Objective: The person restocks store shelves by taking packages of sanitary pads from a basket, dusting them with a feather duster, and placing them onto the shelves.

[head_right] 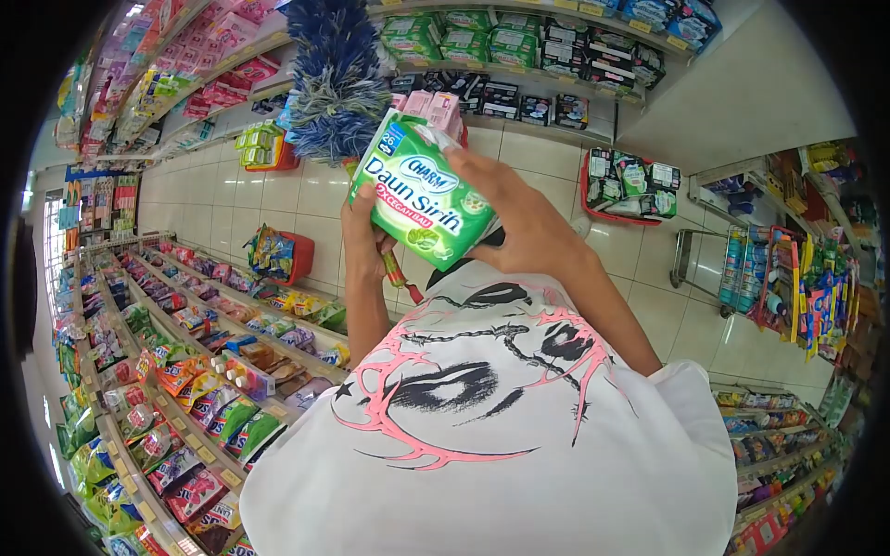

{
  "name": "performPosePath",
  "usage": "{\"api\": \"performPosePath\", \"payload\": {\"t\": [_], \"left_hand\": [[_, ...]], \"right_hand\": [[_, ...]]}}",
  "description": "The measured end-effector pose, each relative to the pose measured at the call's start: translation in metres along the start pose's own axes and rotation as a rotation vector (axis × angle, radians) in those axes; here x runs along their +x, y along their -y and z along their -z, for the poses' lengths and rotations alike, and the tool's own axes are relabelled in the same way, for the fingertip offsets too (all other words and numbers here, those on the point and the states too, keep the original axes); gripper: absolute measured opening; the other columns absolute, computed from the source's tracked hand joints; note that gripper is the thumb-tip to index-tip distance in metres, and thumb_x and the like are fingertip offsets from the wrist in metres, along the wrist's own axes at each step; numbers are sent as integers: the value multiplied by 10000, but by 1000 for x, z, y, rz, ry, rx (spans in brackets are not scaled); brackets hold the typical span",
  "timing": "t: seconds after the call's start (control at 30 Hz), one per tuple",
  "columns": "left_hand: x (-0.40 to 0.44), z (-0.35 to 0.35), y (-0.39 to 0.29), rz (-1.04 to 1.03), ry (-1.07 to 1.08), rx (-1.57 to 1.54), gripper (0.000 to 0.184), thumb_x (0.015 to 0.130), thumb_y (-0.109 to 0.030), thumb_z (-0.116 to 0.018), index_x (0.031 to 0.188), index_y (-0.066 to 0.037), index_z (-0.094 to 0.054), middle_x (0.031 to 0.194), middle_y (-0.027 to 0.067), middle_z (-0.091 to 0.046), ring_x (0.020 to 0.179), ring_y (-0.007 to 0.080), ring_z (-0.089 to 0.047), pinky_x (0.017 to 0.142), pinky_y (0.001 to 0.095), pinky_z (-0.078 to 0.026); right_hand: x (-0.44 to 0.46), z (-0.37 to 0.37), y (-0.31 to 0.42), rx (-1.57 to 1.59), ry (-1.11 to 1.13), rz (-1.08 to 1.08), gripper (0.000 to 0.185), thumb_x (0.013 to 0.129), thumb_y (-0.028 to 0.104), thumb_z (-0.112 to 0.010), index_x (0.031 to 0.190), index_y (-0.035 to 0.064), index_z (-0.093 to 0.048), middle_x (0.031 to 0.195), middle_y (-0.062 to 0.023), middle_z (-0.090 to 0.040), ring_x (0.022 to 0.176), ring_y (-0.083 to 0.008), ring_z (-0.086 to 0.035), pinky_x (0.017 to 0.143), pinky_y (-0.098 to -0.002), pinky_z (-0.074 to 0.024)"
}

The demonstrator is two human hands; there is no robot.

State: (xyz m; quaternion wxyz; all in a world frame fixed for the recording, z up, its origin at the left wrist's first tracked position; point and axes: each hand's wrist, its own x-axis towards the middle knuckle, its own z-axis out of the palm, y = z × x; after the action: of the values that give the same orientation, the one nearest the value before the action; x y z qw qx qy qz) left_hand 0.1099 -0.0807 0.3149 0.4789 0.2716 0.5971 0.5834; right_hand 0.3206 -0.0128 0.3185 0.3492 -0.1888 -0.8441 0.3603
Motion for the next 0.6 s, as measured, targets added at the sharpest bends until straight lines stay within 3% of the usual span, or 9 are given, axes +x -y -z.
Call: {"api": "performPosePath", "payload": {"t": [0.17,0.23,0.27,0.3,0.37,0.4,0.47,0.53,0.6], "left_hand": [[1,-6,4,-9,-103,-296,317,834,-322,-642,937,-58,-501,624,-29,-506,370,8,-339,297,171,-238],[3,-12,3,-68,-188,-350,316,832,-317,-648,941,-64,-494,623,-31,-503,369,9,-342,295,170,-239],[4,-14,4,-88,-218,-341,320,832,-316,-652,953,-68,-489,623,-31,-503,368,9,-344,294,168,-244],[4,-16,5,-83,-216,-342,320,832,-316,-652,953,-68,-489,623,-31,-503,368,9,-344,294,168,-244],[3,-16,7,-130,-275,-282,367,848,-418,-603,912,-62,-536,613,-24,-523,371,4,-342,298,161,-237],[2,-14,8,-125,-276,-282,367,848,-418,-603,912,-62,-536,613,-24,-523,371,4,-342,298,161,-237],[2,-8,11,-97,-241,-375,322,839,-325,-652,945,-67,-492,618,-32,-500,369,8,-344,293,165,-249],[2,-6,13,-95,-227,-399,319,840,-324,-651,940,-66,-493,616,-33,-501,368,7,-344,292,166,-249],[1,-7,13,-102,-214,-433,312,843,-322,-651,926,-66,-492,610,-33,-499,365,6,-340,291,167,-249]], "right_hand": [[-6,-9,-8,281,-140,-344,1135,665,145,-800,1462,151,9,1506,-117,-118,1339,-278,-280,1044,-426,-325],[-8,-12,-11,1382,-99,-675,1138,699,205,-790,1458,143,56,1502,-99,-103,1336,-265,-276,1044,-429,-324],[-6,-19,-13,1320,-117,-789,1112,723,271,-776,1459,127,44,1464,-106,-204,1284,-246,-350,992,-394,-378],[-1,-23,-12,1319,-120,-794,1112,723,271,-776,1459,127,44,1464,-106,-204,1284,-246,-350,992,-394,-378],[8,-29,-12,1128,-146,-914,1124,715,283,-782,1458,116,44,1400,-110,-314,1227,-230,-409,917,-379,-425],[11,-32,-12,1081,-192,-893,1067,715,277,-776,1455,101,-27,1328,-99,-401,1173,-212,-449,850,-362,-450],[16,-28,-10,1057,-176,-887,1029,713,267,-773,1447,97,-72,1316,-101,-412,1167,-212,-457,846,-358,-454],[23,-24,-4,1012,-179,-878,919,705,248,-765,1412,87,-200,1269,-100,-460,1132,-212,-490,827,-344,-465],[23,-24,-9,995,-169,-879,916,702,252,-767,1409,86,-209,1262,-100,-468,1125,-211,-496,828,-345,-466]]}}
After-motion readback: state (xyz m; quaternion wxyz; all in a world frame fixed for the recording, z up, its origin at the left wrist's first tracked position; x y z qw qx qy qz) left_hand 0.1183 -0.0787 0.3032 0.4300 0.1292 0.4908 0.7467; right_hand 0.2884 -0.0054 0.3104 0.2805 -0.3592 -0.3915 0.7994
